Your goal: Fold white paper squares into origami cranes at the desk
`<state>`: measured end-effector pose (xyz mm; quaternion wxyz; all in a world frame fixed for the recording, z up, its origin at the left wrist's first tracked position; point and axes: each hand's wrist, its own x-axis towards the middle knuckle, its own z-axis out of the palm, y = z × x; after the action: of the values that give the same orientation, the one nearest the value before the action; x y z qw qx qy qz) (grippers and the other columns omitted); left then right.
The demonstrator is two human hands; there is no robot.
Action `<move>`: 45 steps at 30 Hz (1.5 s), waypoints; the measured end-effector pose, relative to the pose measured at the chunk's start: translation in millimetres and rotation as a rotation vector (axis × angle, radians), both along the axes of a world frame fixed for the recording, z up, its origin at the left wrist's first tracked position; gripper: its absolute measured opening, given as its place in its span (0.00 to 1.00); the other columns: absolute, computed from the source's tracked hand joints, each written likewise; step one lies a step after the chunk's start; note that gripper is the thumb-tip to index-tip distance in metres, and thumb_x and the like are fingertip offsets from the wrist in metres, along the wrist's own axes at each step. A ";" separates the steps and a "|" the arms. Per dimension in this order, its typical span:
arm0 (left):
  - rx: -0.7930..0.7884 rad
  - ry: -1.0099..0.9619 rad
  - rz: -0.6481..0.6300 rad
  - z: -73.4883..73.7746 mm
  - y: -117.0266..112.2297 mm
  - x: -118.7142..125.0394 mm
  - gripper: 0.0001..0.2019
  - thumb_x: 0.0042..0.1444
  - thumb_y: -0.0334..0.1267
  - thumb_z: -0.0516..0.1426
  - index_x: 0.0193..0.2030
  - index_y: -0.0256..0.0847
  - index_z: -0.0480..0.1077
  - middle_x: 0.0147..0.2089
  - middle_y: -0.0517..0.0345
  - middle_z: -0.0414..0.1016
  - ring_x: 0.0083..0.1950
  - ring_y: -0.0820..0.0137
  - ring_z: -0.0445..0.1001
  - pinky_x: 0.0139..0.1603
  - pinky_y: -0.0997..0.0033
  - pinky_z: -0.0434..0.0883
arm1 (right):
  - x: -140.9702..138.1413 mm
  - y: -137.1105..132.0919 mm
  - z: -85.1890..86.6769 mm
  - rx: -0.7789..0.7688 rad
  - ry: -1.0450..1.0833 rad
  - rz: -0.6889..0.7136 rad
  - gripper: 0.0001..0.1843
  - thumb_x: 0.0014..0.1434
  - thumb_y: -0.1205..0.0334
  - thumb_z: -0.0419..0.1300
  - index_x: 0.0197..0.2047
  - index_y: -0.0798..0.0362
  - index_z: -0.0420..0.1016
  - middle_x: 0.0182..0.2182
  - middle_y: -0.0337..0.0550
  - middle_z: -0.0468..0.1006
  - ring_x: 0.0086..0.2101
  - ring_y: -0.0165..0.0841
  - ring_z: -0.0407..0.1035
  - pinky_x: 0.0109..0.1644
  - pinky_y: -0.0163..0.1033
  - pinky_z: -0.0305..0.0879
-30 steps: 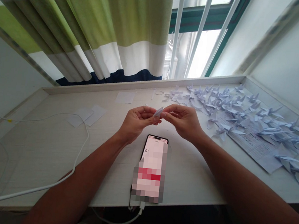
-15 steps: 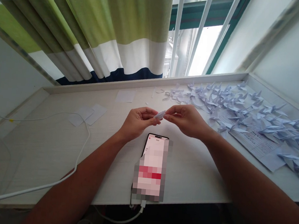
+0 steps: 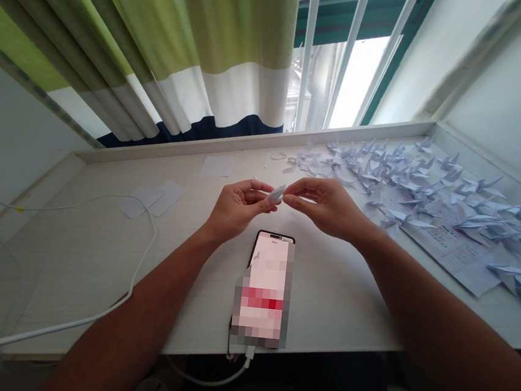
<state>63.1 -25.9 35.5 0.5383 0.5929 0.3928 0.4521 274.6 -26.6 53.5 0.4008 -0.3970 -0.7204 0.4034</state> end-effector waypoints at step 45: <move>0.002 -0.196 0.076 -0.8 -5.9 13.3 0.22 0.49 0.44 0.73 0.47 0.38 0.75 0.36 0.52 0.86 0.34 0.67 0.83 0.42 0.63 0.77 | -15.0 1.4 -16.3 -0.018 0.357 -0.033 0.18 0.60 0.43 0.68 0.33 0.51 0.80 0.33 0.44 0.82 0.36 0.37 0.77 0.46 0.48 0.76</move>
<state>76.4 -31.8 34.7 0.5560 0.5309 0.3602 0.5285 259.7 -25.2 37.1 0.5252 -0.3346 -0.6276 0.4673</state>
